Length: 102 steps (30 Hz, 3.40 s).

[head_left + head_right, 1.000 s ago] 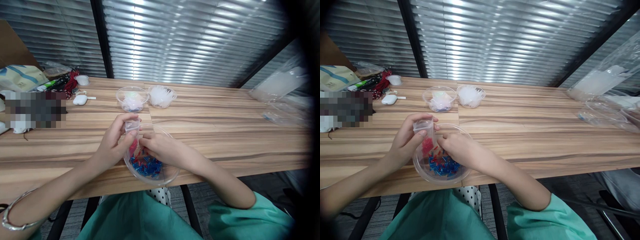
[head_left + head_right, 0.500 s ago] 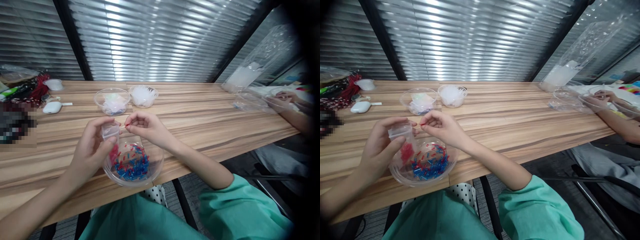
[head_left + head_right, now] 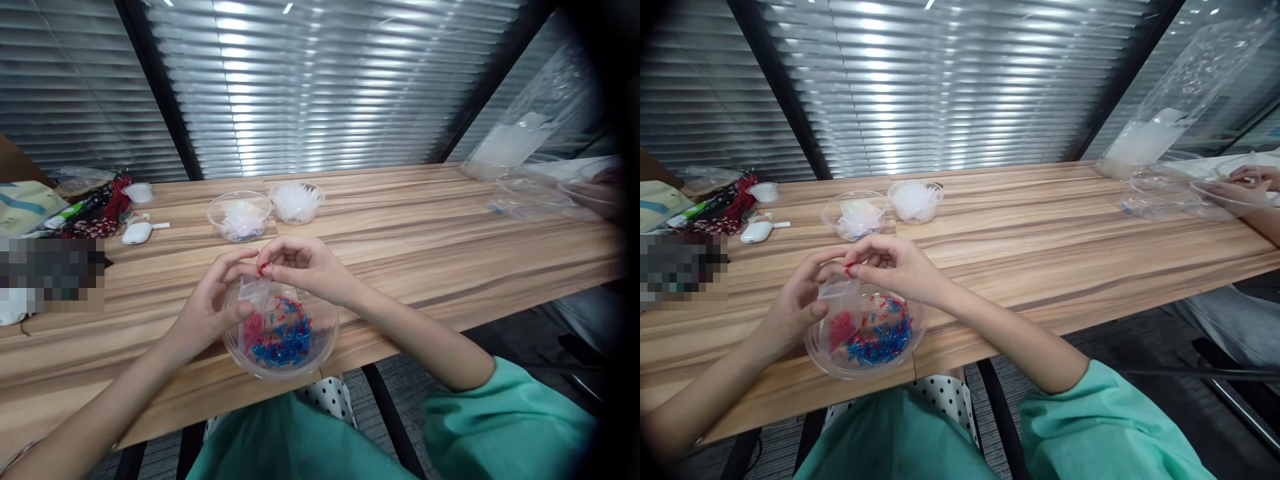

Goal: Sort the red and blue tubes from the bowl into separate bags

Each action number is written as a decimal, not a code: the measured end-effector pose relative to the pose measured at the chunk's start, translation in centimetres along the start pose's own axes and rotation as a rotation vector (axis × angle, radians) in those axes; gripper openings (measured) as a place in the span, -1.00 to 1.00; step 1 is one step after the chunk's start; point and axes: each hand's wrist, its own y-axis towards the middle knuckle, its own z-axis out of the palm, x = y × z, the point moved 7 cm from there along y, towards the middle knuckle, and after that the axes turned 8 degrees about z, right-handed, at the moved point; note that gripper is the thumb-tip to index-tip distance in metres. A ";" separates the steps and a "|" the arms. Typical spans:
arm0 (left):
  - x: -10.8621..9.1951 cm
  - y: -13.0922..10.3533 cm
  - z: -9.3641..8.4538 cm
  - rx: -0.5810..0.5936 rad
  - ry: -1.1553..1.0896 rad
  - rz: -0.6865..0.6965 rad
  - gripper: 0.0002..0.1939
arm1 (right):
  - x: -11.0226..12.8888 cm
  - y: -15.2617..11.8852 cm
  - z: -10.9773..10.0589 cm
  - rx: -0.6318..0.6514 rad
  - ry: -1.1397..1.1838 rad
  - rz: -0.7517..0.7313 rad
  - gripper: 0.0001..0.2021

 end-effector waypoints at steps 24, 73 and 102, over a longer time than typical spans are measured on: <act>-0.2 0.2 1.0 0.067 -0.108 -0.037 -0.39 | -0.2 -0.2 0.4 0.149 -0.086 0.043 -0.94; -1.3 0.1 2.3 0.180 0.229 0.100 -0.38 | -2.6 -3.6 2.9 0.478 -1.376 -0.067 -0.88; -0.7 0.0 1.5 0.073 0.035 -0.007 -0.16 | 0.3 -1.2 -0.3 -0.063 -0.318 -0.166 -0.93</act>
